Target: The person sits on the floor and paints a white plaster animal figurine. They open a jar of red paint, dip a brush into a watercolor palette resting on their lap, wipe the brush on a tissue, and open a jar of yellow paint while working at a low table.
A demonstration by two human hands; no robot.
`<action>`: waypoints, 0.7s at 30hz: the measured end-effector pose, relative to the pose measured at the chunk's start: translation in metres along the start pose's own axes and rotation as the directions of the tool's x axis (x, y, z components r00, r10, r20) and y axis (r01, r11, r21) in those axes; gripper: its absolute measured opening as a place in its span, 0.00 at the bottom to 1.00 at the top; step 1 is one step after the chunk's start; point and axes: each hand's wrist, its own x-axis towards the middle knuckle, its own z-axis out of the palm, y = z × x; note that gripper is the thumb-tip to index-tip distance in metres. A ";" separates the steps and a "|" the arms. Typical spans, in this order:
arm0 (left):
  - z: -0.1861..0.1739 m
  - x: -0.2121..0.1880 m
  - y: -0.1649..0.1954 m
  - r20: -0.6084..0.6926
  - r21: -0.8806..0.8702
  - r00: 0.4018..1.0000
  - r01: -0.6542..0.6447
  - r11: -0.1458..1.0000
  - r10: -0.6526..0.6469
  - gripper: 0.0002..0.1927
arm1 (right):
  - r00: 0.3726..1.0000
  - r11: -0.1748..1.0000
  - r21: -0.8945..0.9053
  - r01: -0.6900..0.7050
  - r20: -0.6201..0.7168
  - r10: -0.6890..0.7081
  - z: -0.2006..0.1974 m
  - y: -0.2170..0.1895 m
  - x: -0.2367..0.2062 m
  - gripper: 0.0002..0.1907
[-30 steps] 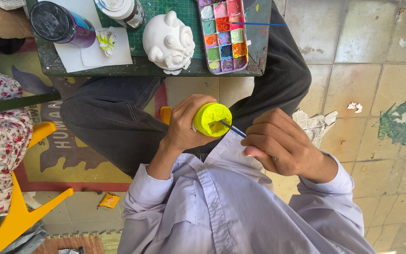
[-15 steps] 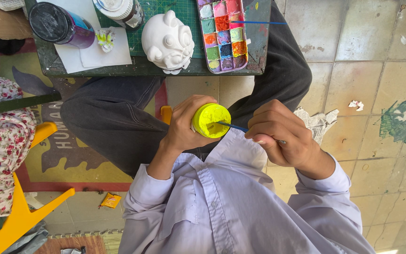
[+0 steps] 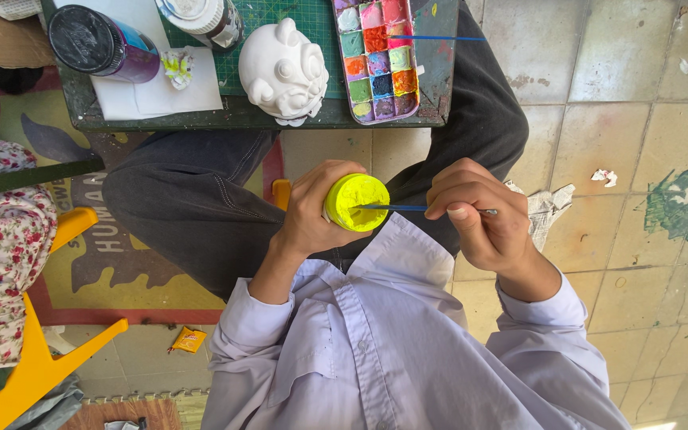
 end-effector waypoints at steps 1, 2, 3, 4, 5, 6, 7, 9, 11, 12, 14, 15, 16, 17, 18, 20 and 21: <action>0.000 0.000 0.000 0.001 0.007 1.000 0.003 1.000 -0.003 0.36 | 1.000 1.000 0.023 -0.011 -0.021 0.012 0.001 0.003 -0.002 0.15; -0.001 0.000 -0.001 -0.011 0.029 1.000 0.004 1.000 -0.004 0.37 | 0.999 0.999 0.047 -0.021 -0.042 0.023 0.002 0.007 -0.004 0.16; -0.001 0.000 -0.001 -0.022 0.051 1.000 0.006 0.999 -0.005 0.37 | 0.997 0.996 0.078 -0.045 -0.061 0.050 0.004 0.011 -0.006 0.16; -0.002 0.000 -0.001 -0.033 0.073 0.999 0.007 0.997 -0.005 0.37 | 0.994 0.992 0.109 -0.068 -0.079 0.076 0.005 0.015 -0.008 0.17; -0.001 0.000 -0.002 -0.039 0.093 0.999 0.008 0.996 -0.004 0.37 | 0.990 0.986 0.138 -0.088 -0.097 0.102 0.006 0.019 -0.010 0.17; -0.001 0.000 -0.002 -0.047 0.115 0.999 0.009 0.993 -0.003 0.37 | 0.986 0.979 0.178 -0.103 -0.114 0.124 0.005 0.023 -0.012 0.18; -0.002 0.000 -0.003 -0.055 0.136 0.998 0.013 0.991 -0.005 0.37 | 0.981 0.969 0.218 -0.119 -0.128 0.149 0.005 0.026 -0.014 0.18; -0.003 0.000 -0.003 -0.054 0.164 0.999 -0.001 0.986 0.010 0.36 | 0.970 0.948 0.288 -0.135 -0.155 0.185 0.005 0.031 -0.019 0.18; -0.004 0.000 -0.003 -0.054 0.174 0.998 -0.005 0.985 0.015 0.36 | 0.961 0.931 0.342 -0.130 -0.186 0.203 0.005 0.036 -0.022 0.19; -0.004 0.000 -0.003 -0.056 0.170 0.998 0.000 0.986 0.010 0.36 | 0.959 0.926 0.354 -0.134 -0.189 0.211 0.005 0.038 -0.024 0.19; -0.004 -0.001 -0.003 -0.059 0.167 0.998 0.008 0.986 0.002 0.36 | 0.954 0.915 0.378 -0.142 -0.194 0.228 0.004 0.040 -0.026 0.19; -0.005 -0.001 -0.003 -0.061 0.168 0.998 0.012 0.986 -0.002 0.36 | 0.952 0.911 0.390 -0.135 -0.203 0.228 0.003 0.041 -0.027 0.19; -0.005 -0.001 -0.003 -0.062 0.169 0.998 0.016 0.985 -0.006 0.36 | 0.950 0.907 0.402 -0.128 -0.212 0.228 0.003 0.041 -0.028 0.19; -0.005 -0.002 -0.003 -0.061 0.170 0.998 0.019 0.985 -0.009 0.36 | 0.948 0.903 0.413 -0.121 -0.220 0.228 0.002 0.041 -0.029 0.19; -0.005 -0.002 -0.003 -0.060 0.170 0.998 0.022 0.985 -0.012 0.36 | 0.944 0.901 0.416 -0.125 -0.229 0.237 0.001 0.042 -0.030 0.19; -0.005 -0.003 -0.004 -0.059 0.170 0.998 0.032 0.985 -0.023 0.36 | 0.935 0.897 0.422 -0.132 -0.247 0.254 -0.002 0.043 -0.033 0.20; -0.005 -0.003 -0.005 -0.058 0.168 0.998 0.039 0.985 -0.030 0.36 | 0.932 0.893 0.437 -0.111 -0.265 0.246 -0.004 0.046 -0.034 0.20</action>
